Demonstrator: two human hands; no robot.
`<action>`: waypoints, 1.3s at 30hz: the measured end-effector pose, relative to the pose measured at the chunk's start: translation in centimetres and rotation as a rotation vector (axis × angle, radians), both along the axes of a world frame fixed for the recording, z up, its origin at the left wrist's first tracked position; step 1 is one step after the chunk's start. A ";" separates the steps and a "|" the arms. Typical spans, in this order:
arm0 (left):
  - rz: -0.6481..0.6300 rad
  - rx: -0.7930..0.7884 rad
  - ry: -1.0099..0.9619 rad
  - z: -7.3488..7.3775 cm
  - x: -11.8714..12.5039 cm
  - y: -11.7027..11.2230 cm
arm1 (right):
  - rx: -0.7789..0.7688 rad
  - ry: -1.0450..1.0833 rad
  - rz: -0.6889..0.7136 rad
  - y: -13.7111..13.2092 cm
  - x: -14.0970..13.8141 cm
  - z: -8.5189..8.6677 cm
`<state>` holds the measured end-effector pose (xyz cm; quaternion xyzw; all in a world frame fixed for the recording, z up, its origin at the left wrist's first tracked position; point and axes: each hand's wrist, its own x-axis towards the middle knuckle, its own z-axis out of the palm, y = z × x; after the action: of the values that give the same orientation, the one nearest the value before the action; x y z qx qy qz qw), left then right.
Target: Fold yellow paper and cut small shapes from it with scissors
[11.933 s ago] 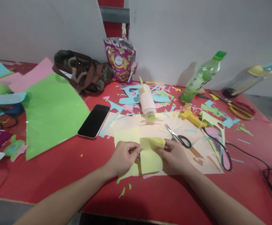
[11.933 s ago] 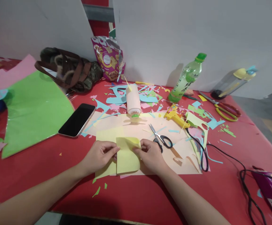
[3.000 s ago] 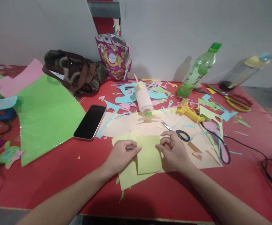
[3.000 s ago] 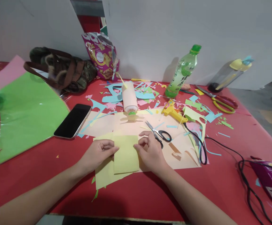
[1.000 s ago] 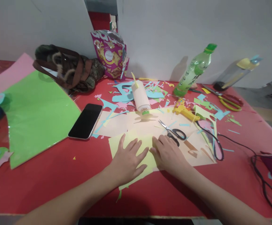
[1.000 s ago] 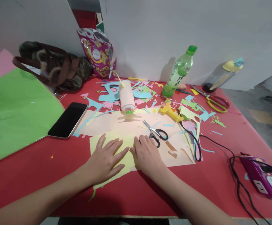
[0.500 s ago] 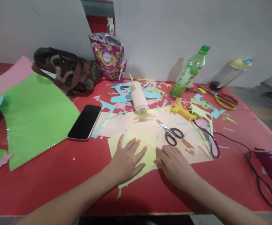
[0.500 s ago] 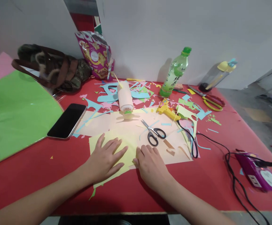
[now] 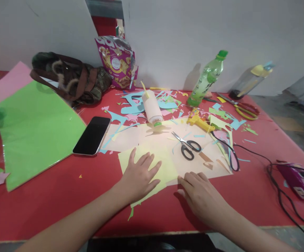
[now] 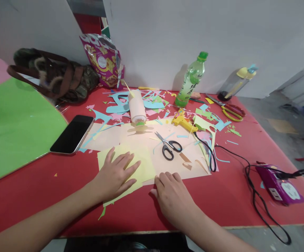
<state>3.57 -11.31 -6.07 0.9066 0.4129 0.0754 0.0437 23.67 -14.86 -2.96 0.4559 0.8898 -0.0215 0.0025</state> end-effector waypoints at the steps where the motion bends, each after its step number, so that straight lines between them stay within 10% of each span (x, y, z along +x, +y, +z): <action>1: -0.004 -0.005 -0.005 0.0 0.0 0.0 | -0.022 0.008 -0.008 -0.1 0.1 0.1; 18: 0.416 -0.263 -0.770 -0.1 -0.4 0.5 | -0.013 0.270 -0.154 2.1 -4.0 -1.0; 39: 0.520 -0.321 -0.795 0.1 -0.5 1.0 | -0.097 0.270 -0.109 2.2 -4.6 -1.1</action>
<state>3.04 -10.30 -6.01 0.6566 0.5828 0.3591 0.3166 19.04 -12.64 -4.07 0.4960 0.8537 -0.1259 -0.0964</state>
